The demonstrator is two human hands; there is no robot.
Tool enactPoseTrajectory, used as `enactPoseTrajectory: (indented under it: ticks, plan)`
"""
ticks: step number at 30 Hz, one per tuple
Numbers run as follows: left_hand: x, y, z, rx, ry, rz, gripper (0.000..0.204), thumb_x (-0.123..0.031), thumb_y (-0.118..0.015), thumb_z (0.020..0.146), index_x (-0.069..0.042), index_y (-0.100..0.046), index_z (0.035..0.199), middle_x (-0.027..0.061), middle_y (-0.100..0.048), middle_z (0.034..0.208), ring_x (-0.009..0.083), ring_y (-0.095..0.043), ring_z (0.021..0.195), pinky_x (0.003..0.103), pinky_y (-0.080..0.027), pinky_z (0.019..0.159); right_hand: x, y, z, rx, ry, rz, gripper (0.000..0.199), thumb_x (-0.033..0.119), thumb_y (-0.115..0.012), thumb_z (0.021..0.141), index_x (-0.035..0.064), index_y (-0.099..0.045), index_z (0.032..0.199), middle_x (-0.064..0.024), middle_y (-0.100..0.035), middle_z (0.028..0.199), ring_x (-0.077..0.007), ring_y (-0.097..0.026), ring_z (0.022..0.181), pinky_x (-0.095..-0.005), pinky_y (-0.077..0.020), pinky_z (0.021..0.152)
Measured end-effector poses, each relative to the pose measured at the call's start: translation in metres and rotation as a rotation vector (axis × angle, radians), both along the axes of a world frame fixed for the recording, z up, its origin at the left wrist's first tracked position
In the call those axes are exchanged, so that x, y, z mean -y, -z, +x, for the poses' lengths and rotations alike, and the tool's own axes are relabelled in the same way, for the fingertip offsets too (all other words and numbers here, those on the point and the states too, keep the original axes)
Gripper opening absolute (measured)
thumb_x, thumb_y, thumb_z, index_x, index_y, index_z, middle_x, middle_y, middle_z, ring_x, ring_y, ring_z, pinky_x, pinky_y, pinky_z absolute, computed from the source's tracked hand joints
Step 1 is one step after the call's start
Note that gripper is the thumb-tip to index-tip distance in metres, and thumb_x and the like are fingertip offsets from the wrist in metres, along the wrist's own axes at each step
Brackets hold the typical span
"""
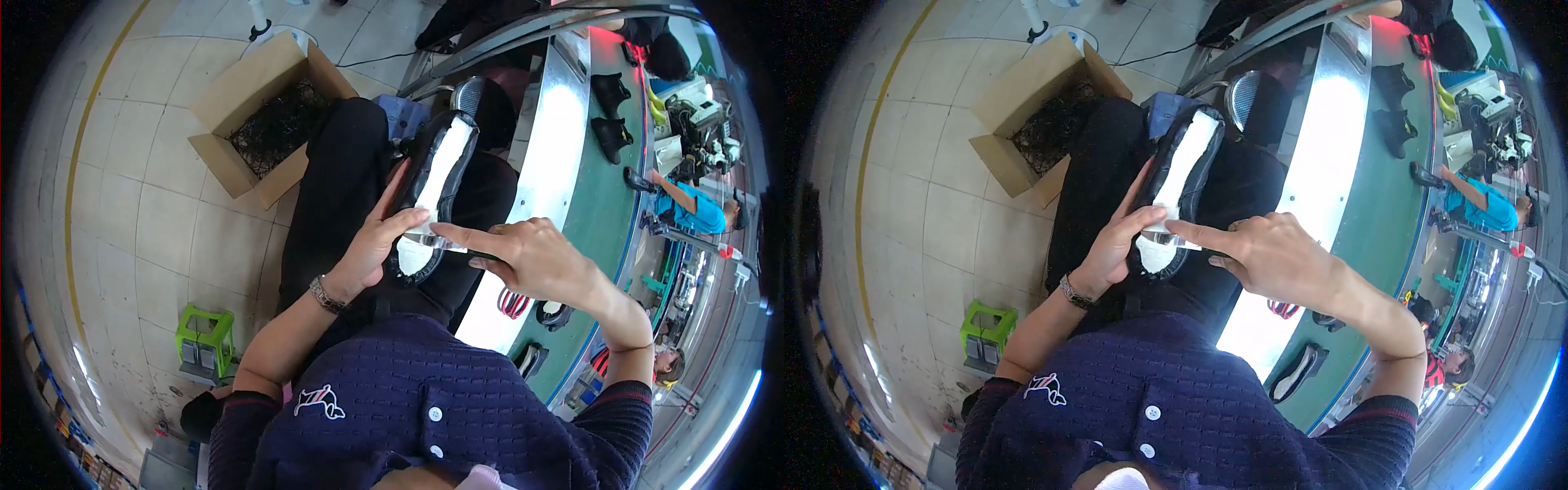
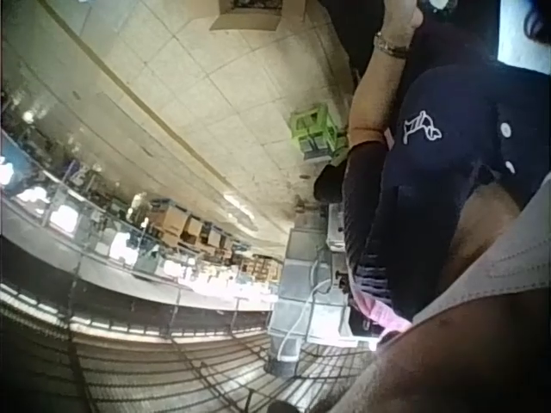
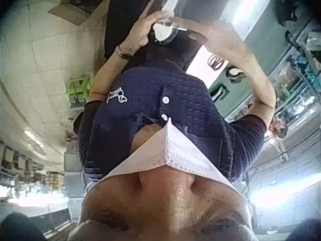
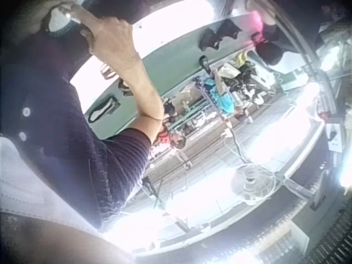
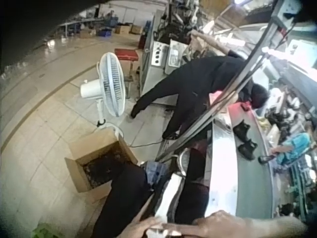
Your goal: Manufacturing a shoe by cutting excess material and applying adhesive to the sole area.
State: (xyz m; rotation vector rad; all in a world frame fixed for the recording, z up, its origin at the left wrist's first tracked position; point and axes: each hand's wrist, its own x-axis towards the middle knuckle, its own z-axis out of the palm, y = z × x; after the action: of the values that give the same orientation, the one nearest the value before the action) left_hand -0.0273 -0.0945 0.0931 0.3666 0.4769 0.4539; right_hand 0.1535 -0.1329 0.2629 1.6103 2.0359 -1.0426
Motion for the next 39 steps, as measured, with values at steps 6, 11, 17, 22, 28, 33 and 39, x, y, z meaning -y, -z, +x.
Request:
enactPoseTrajectory:
  ticks: [6,11,17,22,28,33,39]
  plan:
    - [-0.005,0.006,-0.005,-0.007,0.111,0.088,0.092,-0.013,-0.071,0.086,-0.023,-0.012,0.157,0.0098,-0.035,0.149,0.0196,-0.041,0.132,0.036,-0.032,0.110,-0.008,0.018,-0.013,-0.159,0.072,0.483,0.070,0.018,-0.066,0.089,0.0224,-0.032,0.150,-0.0084,-0.061,0.060,-0.0255,-0.061,0.049,-0.0382,-0.0469,0.044]
    - [-0.008,0.009,-0.007,0.080,0.117,0.045,0.099,-0.003,-0.069,0.084,-0.029,-0.007,0.157,0.0105,-0.031,0.150,0.0215,-0.039,0.133,0.036,-0.036,0.107,-0.005,0.016,-0.017,0.100,-0.097,0.339,0.073,0.019,-0.066,0.089,0.0228,-0.029,0.151,-0.0075,-0.059,0.061,-0.0210,-0.058,0.046,-0.0353,-0.0445,0.041]
    - [-0.014,0.004,-0.009,0.095,0.166,0.023,0.104,-0.003,-0.073,0.080,-0.028,-0.008,0.157,0.0087,-0.037,0.146,0.0190,-0.044,0.127,0.034,-0.041,0.102,0.000,0.039,-0.005,0.048,-0.034,0.318,0.071,0.016,-0.066,0.088,0.0218,-0.032,0.150,-0.0076,-0.059,0.062,-0.0227,-0.059,0.046,-0.0369,-0.0470,0.044]
    - [-0.016,0.004,-0.008,0.045,0.186,0.010,0.105,0.000,-0.072,0.079,-0.028,-0.008,0.157,0.0077,-0.041,0.141,0.0184,-0.047,0.124,0.033,-0.042,0.101,0.001,0.042,-0.001,-0.053,0.057,0.402,0.073,0.017,-0.063,0.091,0.0236,-0.024,0.152,-0.0138,-0.068,0.075,-0.0290,-0.065,0.055,-0.0384,-0.0513,0.048]
    - [-0.016,0.001,-0.011,0.073,0.153,-0.036,0.103,-0.001,-0.071,0.080,-0.027,-0.008,0.157,0.0078,-0.045,0.137,0.0176,-0.049,0.123,0.034,-0.043,0.100,-0.003,0.027,-0.011,-0.117,0.138,0.375,0.069,0.014,-0.060,0.092,0.0211,-0.025,0.152,-0.0143,-0.063,0.062,-0.0336,-0.062,0.051,-0.0430,-0.0501,0.049]
    - [-0.018,-0.003,-0.011,0.048,0.180,-0.039,0.102,-0.002,-0.071,0.081,-0.024,-0.007,0.157,0.0091,-0.044,0.140,0.0181,-0.050,0.122,0.033,-0.044,0.100,0.003,0.038,-0.012,-0.059,0.189,0.369,0.068,0.018,-0.059,0.094,0.0190,-0.024,0.152,-0.0112,-0.058,0.052,-0.0283,-0.061,0.046,-0.0395,-0.0488,0.045]
    - [-0.012,0.010,-0.023,0.079,0.191,0.049,0.100,0.001,-0.068,0.081,-0.025,-0.008,0.157,0.0075,-0.042,0.143,0.0195,-0.048,0.125,0.034,-0.042,0.103,0.015,0.037,-0.026,-0.020,0.016,0.447,0.071,0.023,-0.061,0.094,0.0245,-0.023,0.153,-0.0100,-0.058,0.061,-0.0231,-0.056,0.041,-0.0356,-0.0451,0.041]
